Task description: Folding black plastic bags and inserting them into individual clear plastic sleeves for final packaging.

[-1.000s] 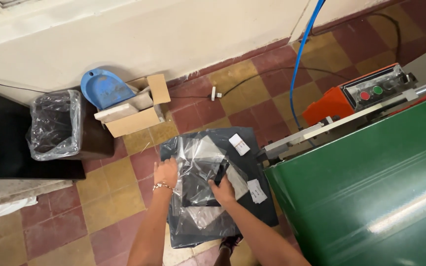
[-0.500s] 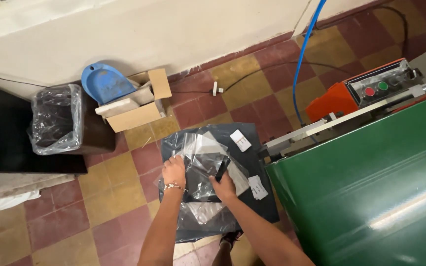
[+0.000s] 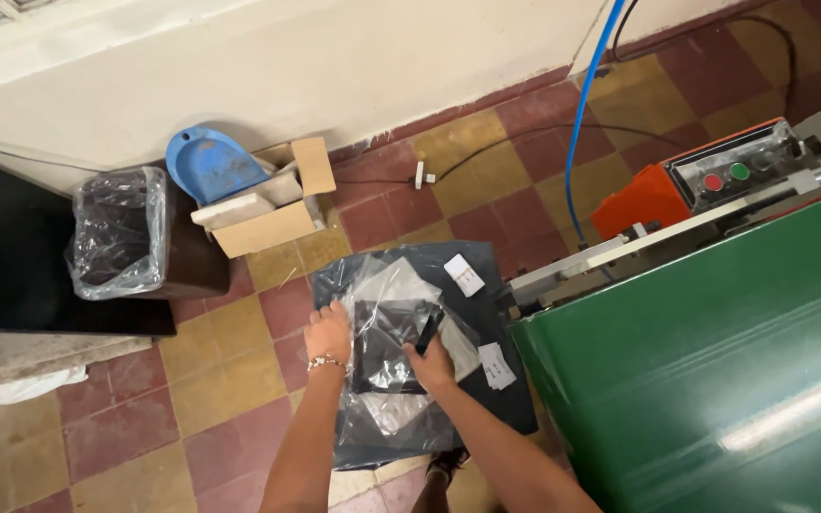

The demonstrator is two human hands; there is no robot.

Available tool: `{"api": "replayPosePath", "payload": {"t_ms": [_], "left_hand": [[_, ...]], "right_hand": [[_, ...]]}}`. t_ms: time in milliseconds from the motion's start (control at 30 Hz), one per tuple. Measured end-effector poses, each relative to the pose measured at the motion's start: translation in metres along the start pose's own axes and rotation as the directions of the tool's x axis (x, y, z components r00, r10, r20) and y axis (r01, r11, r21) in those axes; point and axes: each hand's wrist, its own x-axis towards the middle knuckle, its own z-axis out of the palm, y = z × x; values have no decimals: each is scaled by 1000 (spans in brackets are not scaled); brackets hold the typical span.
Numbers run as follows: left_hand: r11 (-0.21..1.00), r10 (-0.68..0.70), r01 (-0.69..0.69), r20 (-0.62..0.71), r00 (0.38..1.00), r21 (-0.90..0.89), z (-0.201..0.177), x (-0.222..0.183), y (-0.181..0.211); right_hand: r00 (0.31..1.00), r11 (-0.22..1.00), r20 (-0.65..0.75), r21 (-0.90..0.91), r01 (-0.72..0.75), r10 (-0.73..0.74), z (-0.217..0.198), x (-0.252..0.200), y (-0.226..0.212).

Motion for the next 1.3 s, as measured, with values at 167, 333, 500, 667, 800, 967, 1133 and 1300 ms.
{"api": "replayPosePath", "payload": {"t_ms": [167,333,500,667,800,967,1133,1300], "left_hand": [[998,-26,27,30,999,-51,19,3,-6],[977,-44,132,453,890,-164,24,15,-17],[894,-132,377,663,737,-241,33,30,-34],[889,-239,454,784,573,-61,45,36,-36],[871,-301,491,793,529,3,15,42,-27],[942,-158,311,643,749,-130,0,31,-13],[975,-96,188,532,842,-122,-12,13,-7],[985,-74,143,510,857,-97,6,9,-11]], "right_hand": [[1000,1000,-1,-12,-1,1,5,11,10],[1000,1000,6,0,-1,1,-1,5,5],[1000,1000,2,-1,16,-16,-4,-1,-3],[1000,1000,-15,9,26,-25,3,6,5],[999,999,-4,9,44,-44,-3,0,2],[999,999,-27,32,31,-30,1,4,5],[999,998,-13,38,49,-49,-10,-11,-12],[998,997,-3,48,61,-61,-16,-17,-18]]}}
